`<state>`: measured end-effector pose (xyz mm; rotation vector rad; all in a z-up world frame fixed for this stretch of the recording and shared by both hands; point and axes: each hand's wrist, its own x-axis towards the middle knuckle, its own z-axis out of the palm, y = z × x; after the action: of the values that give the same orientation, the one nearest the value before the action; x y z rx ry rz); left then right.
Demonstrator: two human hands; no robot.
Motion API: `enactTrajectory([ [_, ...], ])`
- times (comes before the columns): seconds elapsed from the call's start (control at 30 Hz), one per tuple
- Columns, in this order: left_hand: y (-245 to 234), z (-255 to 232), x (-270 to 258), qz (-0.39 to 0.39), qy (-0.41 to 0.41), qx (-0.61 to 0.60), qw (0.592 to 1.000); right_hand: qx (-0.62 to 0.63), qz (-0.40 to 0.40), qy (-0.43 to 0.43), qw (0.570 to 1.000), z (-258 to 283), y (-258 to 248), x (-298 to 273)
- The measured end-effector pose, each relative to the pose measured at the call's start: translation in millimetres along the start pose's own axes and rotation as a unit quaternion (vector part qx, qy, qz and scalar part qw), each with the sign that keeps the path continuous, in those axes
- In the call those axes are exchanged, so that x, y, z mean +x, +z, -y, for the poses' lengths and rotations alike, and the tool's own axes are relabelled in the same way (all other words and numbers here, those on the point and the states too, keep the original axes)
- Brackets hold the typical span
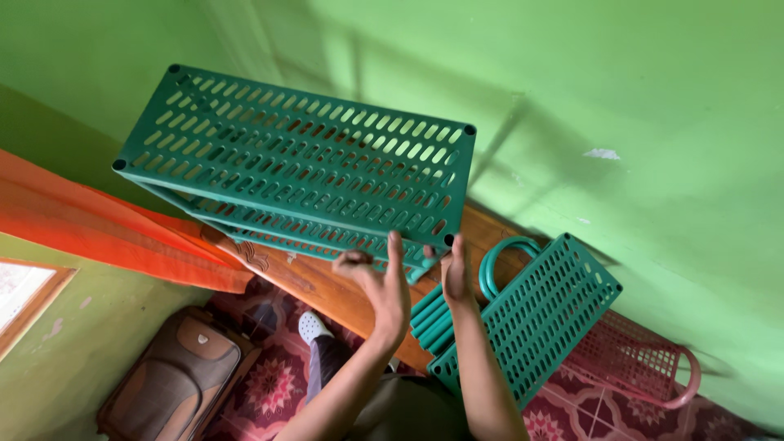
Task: The person assembles a green plastic shelving unit by inserting cylindrical legs into perforated shelves and connecting them with horizontal bars. The person works on a wooden table in a room with green walls and a patterned floor.
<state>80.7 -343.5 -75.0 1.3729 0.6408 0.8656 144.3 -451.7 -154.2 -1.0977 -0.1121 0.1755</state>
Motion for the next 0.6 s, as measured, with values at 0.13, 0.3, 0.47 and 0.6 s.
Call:
enactTrajectory([
  [0.13,4.4,-57.7,15.9,0.137,0.297,0.078,0.942,-0.012,-0.047,-0.045,0.998,19.4,0.4,22.0],
  [0.3,81.2,-105.5,93.1,0.342,0.345,0.174,0.856,-0.292,-0.121,-0.184,0.931,62.3,6.6,82.8],
  [0.47,149.9,-102.6,127.6,0.43,0.343,0.332,0.766,-0.366,-0.087,-0.268,0.887,86.6,15.9,118.4],
  [0.6,171.2,-85.1,143.4,0.462,0.305,0.387,0.738,-0.332,-0.113,-0.278,0.894,93.5,14.7,132.6],
])
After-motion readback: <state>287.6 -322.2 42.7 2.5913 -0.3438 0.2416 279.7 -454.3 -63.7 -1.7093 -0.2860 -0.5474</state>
